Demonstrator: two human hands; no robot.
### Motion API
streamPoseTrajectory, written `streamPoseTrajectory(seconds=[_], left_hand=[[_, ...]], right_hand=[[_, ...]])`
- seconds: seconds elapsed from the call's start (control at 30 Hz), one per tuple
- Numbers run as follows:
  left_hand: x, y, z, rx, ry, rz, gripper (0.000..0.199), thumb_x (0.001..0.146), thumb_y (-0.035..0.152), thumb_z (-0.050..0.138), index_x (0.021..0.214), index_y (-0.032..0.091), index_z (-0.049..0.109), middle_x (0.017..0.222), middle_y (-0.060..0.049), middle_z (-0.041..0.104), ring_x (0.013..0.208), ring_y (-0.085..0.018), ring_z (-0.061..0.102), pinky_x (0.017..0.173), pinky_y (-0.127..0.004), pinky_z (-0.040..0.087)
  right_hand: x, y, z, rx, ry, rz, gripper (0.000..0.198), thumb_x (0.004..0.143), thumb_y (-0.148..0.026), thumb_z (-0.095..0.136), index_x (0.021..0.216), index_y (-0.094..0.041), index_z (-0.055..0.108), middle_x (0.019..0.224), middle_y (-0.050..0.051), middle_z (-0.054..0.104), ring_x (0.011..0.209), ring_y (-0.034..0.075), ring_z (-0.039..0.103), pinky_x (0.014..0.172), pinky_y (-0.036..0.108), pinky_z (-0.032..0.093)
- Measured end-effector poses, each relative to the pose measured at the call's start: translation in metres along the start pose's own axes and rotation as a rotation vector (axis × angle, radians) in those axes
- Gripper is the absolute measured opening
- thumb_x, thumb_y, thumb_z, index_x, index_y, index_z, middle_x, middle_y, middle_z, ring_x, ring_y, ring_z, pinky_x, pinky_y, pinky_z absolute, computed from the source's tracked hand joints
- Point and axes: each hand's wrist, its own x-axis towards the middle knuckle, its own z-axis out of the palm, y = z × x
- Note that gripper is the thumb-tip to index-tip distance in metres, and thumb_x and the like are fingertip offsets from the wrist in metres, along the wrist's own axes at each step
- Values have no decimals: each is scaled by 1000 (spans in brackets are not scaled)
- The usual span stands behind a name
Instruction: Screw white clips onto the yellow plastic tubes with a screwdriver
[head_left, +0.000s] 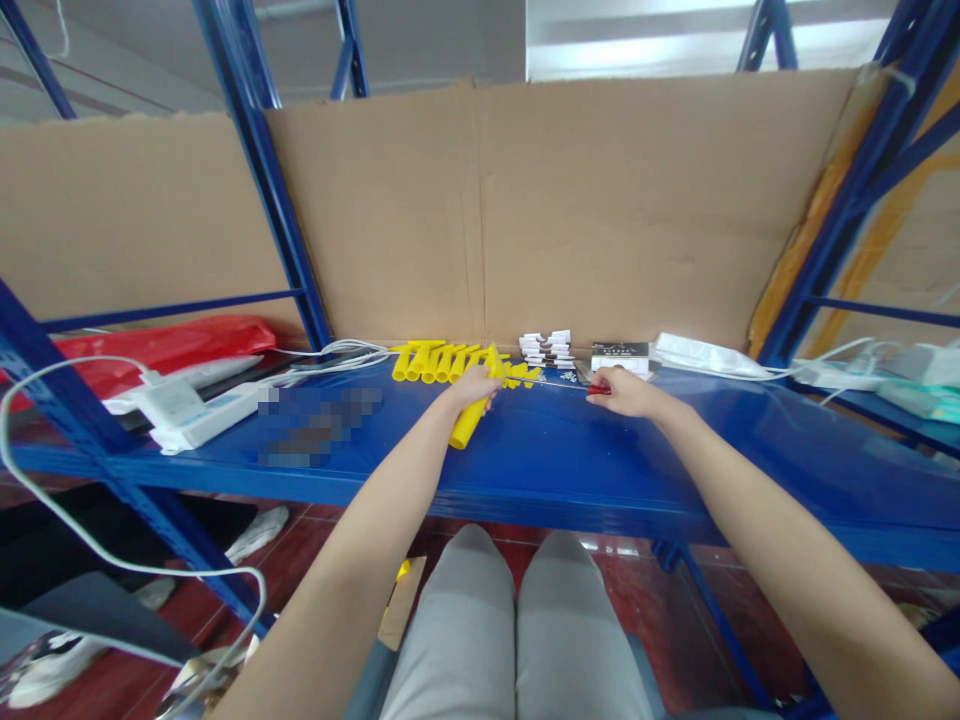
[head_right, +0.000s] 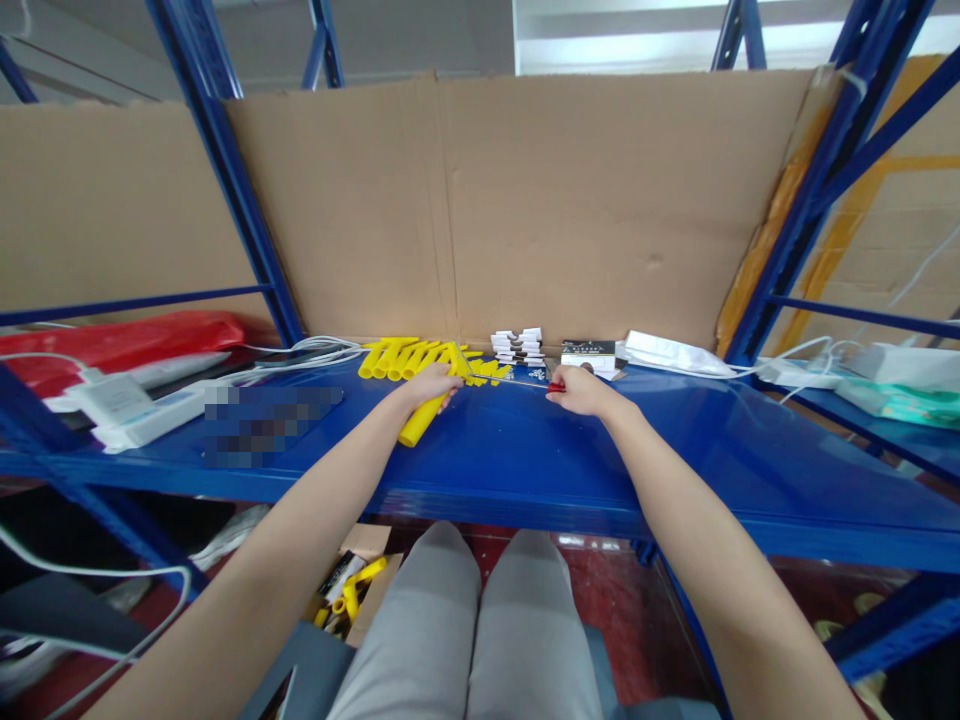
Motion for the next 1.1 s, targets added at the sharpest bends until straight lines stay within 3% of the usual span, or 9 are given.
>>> streamPoseTrajectory(seconds=[0.27,0.57,0.97,1.1], left_hand=[[1,-1,0,1,10,10,23,78,8,48,58,18,43,38,4,44,32,-9,43,38,-21,39],[2,-1,0,-20,-1,10,22,77,9,48,59,18,43,37,5,43,32,-9,43,40,-21,40],[6,9,14,-183,-114,41,24,77,9,51,56,18,42,40,6,42,31,-7,40,37,-20,35],[14,22,22,-288,-176,-24,21,77,10,52,58,17,45,43,6,43,32,-6,38,36,-19,33]], right_hand=[[1,13,0,22,-38,21,8,77,-25,59,81,-18,60,77,6,66,70,18,59,63,26,43],[-1,12,5,135,-239,19,8,76,-22,60,80,-17,65,80,6,69,72,19,62,61,26,45],[26,-18,22,106,-89,-112,17,84,-26,59,97,-15,60,90,9,69,76,17,64,70,27,48],[42,-27,29,94,-1,-124,16,87,-25,55,100,-16,58,95,11,69,79,19,64,70,28,47]])
